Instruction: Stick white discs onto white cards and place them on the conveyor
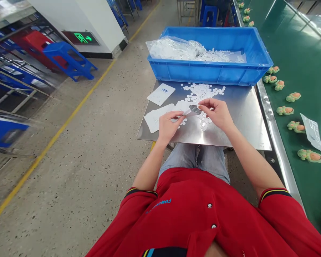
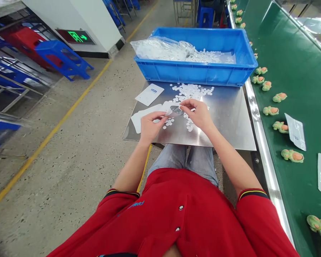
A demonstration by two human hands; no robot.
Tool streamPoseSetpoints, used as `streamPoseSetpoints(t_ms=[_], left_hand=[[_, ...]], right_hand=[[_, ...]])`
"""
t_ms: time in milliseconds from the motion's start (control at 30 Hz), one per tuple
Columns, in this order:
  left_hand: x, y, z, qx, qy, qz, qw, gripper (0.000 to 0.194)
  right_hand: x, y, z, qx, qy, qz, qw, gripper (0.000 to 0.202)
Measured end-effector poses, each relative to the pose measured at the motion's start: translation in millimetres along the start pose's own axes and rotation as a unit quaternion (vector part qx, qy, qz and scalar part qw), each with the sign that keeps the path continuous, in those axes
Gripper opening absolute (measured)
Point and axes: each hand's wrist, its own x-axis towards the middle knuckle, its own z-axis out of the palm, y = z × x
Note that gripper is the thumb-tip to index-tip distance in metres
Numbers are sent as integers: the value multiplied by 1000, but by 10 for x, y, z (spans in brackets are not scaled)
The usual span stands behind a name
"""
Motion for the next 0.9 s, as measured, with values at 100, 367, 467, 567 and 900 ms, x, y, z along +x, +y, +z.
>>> streamPoseSetpoints(t_ms=[100, 367, 467, 567, 900], left_hand=[[0, 15, 10, -3, -5, -2, 1000, 12], [-36, 62, 43, -9, -29, 0, 1000, 12], [-41, 94, 59, -14, -35, 2, 999, 13], [-38, 135, 88, -28, -38, 14, 999, 13], [-5, 281, 194, -44, -23, 47, 998, 17]], right_hand=[[14, 17, -35, -42, -7, -22, 999, 21], [21, -127, -122, -182, -50, -109, 976, 27], [-8, -212, -140, -187, -51, -96, 976, 25], [-35, -304, -140, -182, -37, -76, 980, 26], [-112, -441, -21, -119, 31, -8, 992, 41]])
